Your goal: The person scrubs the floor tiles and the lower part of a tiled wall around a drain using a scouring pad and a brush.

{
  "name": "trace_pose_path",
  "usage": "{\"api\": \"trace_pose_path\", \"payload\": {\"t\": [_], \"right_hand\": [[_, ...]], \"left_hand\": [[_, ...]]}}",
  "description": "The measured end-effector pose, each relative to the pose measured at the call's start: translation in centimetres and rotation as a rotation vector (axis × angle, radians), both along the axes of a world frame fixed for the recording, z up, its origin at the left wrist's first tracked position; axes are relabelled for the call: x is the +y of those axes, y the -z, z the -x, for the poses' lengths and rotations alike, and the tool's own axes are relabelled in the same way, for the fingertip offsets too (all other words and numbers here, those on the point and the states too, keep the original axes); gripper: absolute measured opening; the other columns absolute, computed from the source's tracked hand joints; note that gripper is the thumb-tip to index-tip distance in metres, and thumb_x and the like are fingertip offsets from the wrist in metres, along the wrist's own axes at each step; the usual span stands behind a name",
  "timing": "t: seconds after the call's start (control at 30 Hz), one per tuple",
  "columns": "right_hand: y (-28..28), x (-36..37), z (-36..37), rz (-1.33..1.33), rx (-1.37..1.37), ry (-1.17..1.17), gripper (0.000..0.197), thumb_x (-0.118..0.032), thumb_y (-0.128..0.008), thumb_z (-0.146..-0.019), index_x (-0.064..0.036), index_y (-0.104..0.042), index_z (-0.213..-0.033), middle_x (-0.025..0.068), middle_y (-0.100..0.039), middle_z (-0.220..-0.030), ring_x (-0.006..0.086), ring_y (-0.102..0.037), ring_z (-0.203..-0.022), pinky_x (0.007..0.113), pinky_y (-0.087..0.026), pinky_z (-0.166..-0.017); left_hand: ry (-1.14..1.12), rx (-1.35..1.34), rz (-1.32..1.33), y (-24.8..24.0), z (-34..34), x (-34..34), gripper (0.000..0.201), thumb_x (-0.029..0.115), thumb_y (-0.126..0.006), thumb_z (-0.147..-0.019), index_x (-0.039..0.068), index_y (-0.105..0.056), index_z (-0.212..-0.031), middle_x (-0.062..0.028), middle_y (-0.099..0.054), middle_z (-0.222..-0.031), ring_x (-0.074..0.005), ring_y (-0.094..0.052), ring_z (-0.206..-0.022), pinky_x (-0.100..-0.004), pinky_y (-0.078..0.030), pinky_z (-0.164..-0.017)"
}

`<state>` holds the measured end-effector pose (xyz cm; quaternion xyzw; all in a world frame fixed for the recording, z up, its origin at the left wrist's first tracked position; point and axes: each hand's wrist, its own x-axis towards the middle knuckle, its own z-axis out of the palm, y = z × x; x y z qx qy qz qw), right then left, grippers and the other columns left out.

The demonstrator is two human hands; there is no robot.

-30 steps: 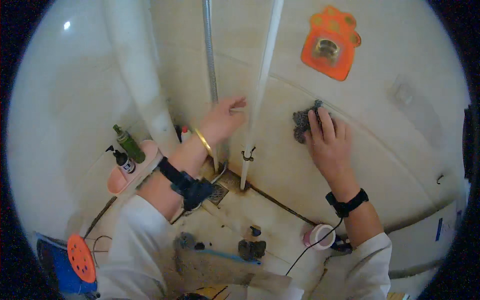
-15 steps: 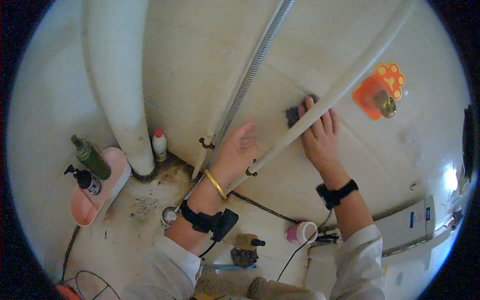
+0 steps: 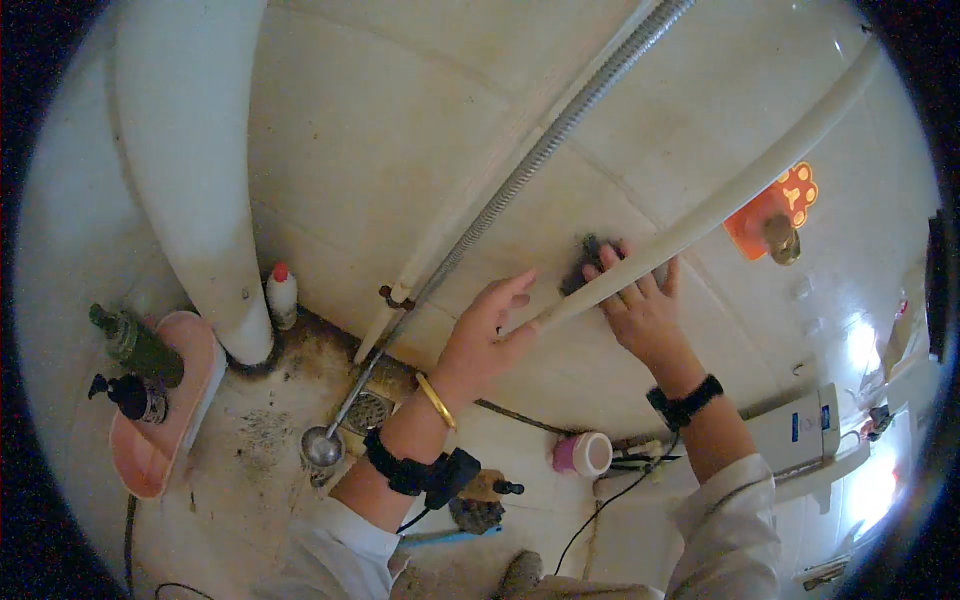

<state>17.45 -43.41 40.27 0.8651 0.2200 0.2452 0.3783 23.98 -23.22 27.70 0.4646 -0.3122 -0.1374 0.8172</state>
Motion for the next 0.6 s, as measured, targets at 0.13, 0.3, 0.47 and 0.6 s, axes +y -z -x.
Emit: {"api": "trace_pose_path", "payload": {"t": [0.13, 0.3, 0.47, 0.6], "right_hand": [[-1.5, 0.1, 0.3, 0.052, -0.154, 0.113, 0.051, -0.02, -0.062, -0.076, -0.0173, -0.05, -0.125, 0.0108, -0.044, -0.136, 0.0298, -0.039, -0.128, 0.061, -0.017, -0.103], [-1.2, 3.5, -3.5, -0.22, -0.199, 0.126, 0.048, -0.019, -0.062, -0.077, -0.0179, -0.052, -0.124, 0.0114, -0.042, -0.137, 0.0319, -0.036, -0.13, 0.063, -0.013, -0.103], [0.6, -1.5, 1.4, 0.147, -0.016, 0.034, 0.042, -0.024, -0.062, -0.076, -0.0205, -0.059, -0.118, 0.0038, -0.045, -0.136, 0.0285, -0.037, -0.129, 0.064, -0.008, -0.105], [-0.5, 0.0, -0.1, -0.119, -0.261, 0.24, 0.04, -0.024, -0.053, -0.085, -0.0254, -0.052, -0.126, -0.0032, -0.039, -0.141, 0.0201, -0.037, -0.13, 0.063, -0.003, -0.106]], "left_hand": [[-0.038, -0.056, -0.041, 0.9, -0.2, 0.2, 0.054, 0.005, -0.059, -0.082, 0.008, -0.04, -0.133, -0.0089, -0.048, -0.13, -0.0228, -0.049, -0.116, -0.036, -0.042, -0.095], [-0.017, 0.011, -0.041, 1.3, -0.4, 0.3, 0.055, 0.008, -0.06, -0.081, 0.01, -0.041, -0.133, -0.009, -0.05, -0.127, -0.0226, -0.052, -0.112, -0.0365, -0.044, -0.09], [-0.038, -0.007, -0.028, 1.8, -0.9, 0.4, 0.056, 0.007, -0.06, -0.081, 0.011, -0.04, -0.134, -0.0093, -0.049, -0.128, -0.0222, -0.053, -0.111, -0.0365, -0.044, -0.089], [-0.058, -0.052, -0.138, 1.7, -1.0, 1.2, 0.057, 0.007, -0.06, -0.081, 0.01, -0.04, -0.134, -0.0099, -0.049, -0.128, -0.0221, -0.053, -0.111, -0.0363, -0.045, -0.089]]}}
